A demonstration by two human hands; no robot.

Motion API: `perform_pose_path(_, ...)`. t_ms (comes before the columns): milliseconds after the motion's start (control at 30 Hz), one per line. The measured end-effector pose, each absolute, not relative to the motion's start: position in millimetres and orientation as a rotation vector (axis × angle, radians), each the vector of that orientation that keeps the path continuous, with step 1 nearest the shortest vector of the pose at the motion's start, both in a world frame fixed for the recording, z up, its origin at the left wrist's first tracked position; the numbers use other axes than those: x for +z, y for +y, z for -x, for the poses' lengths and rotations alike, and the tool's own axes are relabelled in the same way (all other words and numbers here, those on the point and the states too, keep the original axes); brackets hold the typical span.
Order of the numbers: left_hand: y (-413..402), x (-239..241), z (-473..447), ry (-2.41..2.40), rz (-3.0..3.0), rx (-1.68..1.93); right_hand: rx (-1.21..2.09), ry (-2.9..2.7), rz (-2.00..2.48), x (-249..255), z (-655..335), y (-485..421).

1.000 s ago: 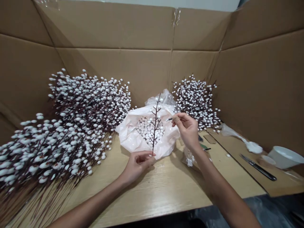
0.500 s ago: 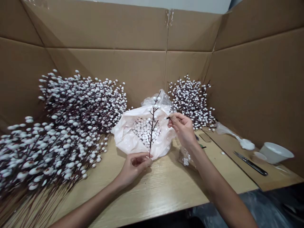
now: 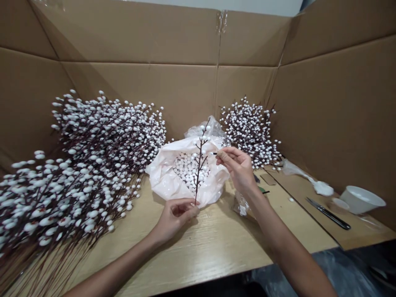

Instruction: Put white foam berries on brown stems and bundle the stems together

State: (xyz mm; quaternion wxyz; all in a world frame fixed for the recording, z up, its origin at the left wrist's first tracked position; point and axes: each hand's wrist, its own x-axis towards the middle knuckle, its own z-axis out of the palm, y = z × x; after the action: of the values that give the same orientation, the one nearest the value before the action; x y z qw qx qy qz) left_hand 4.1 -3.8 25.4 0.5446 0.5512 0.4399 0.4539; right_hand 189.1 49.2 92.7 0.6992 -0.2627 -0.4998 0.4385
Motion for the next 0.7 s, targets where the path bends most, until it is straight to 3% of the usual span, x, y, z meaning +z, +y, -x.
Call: perform_pose_path(700, -4.6, 28.1, -4.4, 1.051, -1.300, 1.086, 0.948, -1.185, 0.628, 89.2, -188.2, 50.5)
